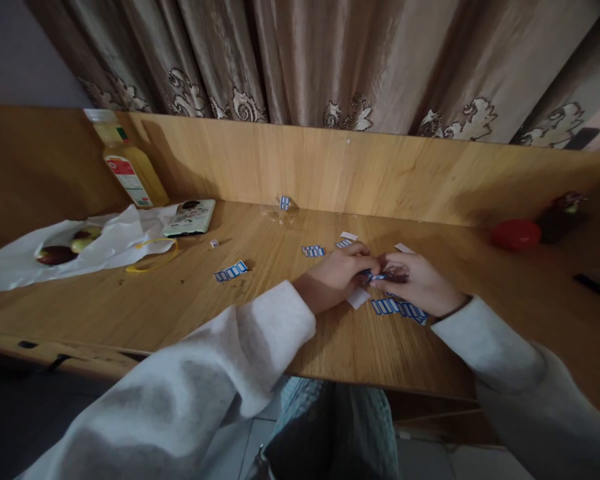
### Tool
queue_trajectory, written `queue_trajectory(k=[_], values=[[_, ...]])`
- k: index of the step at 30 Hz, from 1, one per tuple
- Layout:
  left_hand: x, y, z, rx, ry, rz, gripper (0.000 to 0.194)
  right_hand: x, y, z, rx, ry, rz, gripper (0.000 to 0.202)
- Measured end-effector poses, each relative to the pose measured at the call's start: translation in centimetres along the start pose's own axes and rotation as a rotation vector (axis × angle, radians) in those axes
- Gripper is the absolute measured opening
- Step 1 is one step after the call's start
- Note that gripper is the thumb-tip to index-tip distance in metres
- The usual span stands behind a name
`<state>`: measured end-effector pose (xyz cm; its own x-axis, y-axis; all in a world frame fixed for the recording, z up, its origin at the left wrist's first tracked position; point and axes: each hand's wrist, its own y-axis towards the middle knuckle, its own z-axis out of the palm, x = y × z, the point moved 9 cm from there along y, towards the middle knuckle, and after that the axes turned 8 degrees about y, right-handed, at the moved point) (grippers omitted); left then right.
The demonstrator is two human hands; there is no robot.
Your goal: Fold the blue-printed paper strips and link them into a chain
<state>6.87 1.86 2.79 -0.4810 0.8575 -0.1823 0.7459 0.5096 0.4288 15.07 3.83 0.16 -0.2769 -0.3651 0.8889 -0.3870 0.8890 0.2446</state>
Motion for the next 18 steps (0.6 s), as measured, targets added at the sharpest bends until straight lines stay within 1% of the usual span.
queue_trajectory(k=[3,8,11,13,16,18], values=[[-0.07,0.02,0.05,-0.006,-0.011,0.01,0.019,-0.28,-0.07,0.11,0.004,0.04,0.005,0.014],[0.11,-0.07,0.48,0.026,-0.03,-0.007,0.021,-0.33,-0.1,-0.14,-0.029,0.044,0.007,0.016],[0.27,-0.11,0.61,0.024,-0.054,-0.009,0.024,-0.36,-0.3,-0.07,0.004,0.056,0.029,0.017],[0.3,-0.11,0.56,0.015,-0.062,-0.004,0.024,-0.49,-0.47,-0.2,0.023,0.055,0.041,0.017],[0.21,-0.05,0.49,0.013,-0.051,0.003,0.025,-0.66,-0.6,-0.8,-0.004,0.053,0.037,0.015],[-0.01,-0.02,0.49,0.021,-0.042,0.018,0.025,-0.68,-0.6,-0.84,-0.006,0.045,0.031,0.011]])
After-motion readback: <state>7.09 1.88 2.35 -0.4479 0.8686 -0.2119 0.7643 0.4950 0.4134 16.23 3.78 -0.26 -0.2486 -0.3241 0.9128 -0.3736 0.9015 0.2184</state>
